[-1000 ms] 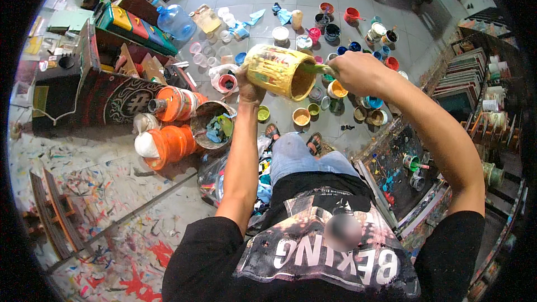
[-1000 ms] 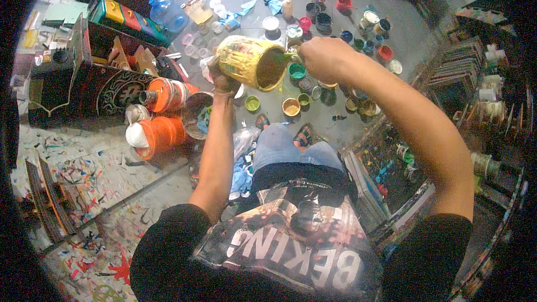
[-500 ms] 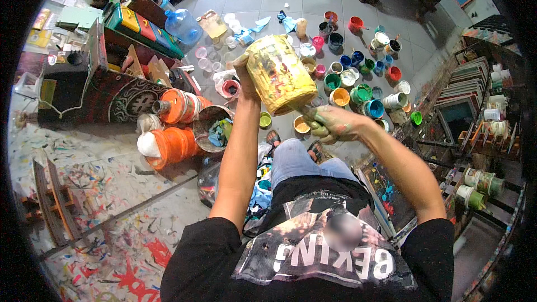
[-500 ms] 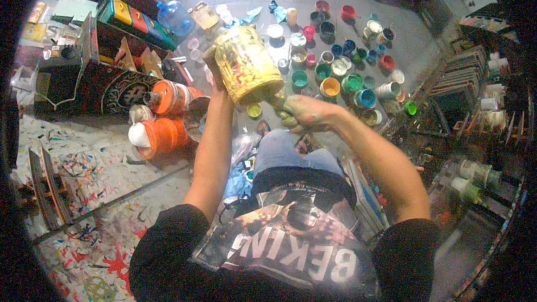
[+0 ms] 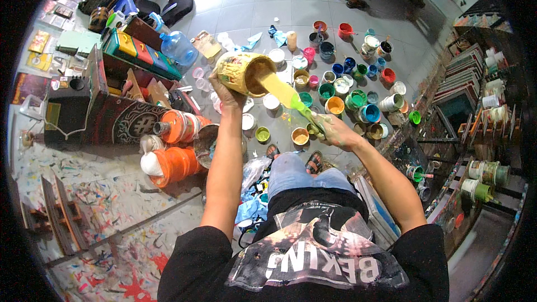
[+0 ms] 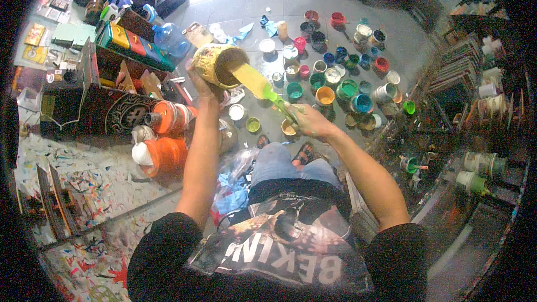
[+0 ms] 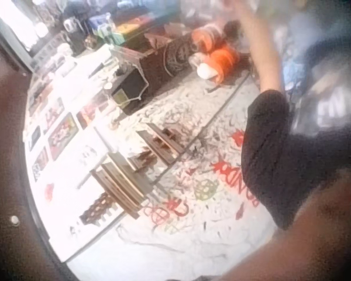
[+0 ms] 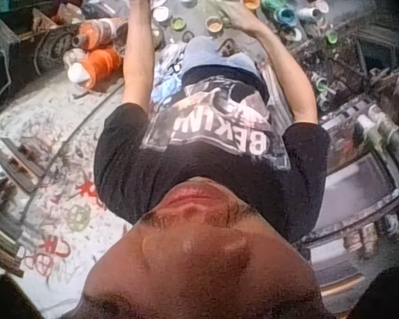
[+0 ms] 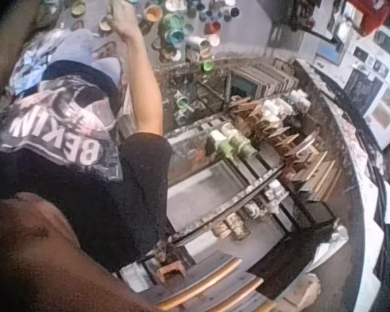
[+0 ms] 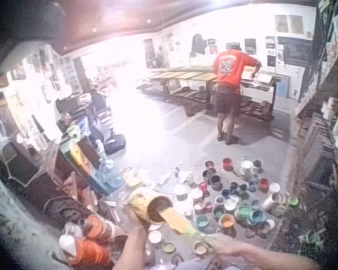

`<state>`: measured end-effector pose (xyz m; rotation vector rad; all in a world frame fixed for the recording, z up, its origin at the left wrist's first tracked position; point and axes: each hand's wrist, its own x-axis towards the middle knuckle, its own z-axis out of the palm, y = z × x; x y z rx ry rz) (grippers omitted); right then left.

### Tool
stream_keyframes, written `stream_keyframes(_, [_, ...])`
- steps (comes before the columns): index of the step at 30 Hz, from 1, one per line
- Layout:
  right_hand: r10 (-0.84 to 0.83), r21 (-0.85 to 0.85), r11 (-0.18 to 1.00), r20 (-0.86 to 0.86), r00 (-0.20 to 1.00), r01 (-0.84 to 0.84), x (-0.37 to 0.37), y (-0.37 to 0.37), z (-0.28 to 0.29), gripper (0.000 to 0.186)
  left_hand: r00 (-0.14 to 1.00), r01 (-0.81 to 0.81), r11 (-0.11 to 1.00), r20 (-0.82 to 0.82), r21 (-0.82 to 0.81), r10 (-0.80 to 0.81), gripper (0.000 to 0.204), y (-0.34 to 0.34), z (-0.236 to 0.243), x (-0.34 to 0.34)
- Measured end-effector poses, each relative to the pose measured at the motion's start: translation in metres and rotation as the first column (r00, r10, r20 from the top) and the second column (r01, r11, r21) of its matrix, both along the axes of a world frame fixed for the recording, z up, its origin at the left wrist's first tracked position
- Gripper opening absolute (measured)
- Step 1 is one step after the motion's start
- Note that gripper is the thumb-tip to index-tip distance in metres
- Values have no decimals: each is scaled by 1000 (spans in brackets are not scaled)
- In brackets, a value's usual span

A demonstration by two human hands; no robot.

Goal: The person mixes yellow paint in a container using a flat spatula-like tool.

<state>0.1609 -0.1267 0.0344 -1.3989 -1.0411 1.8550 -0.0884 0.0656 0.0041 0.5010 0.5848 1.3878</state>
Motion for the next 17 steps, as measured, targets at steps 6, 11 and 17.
stream_keyframes(6, [6, 147, 988, 304, 953, -54, 39, -13, -25, 49, 999, 17, 998, -47, -68, -20, 54, -1, -30, -4])
stream_keyframes(11, [-78, 303, 946, 563, 823, -117, 60, -20, -62, 39, 996, 13, 984, -87, -178, -29, 53, -9, -66, -9])
stream_keyframes(17, [10, 121, 981, 744, 668, -150, 81, -41, -90, 39, 943, 78, 986, -311, -148, -121, 63, -31, -90, -16])
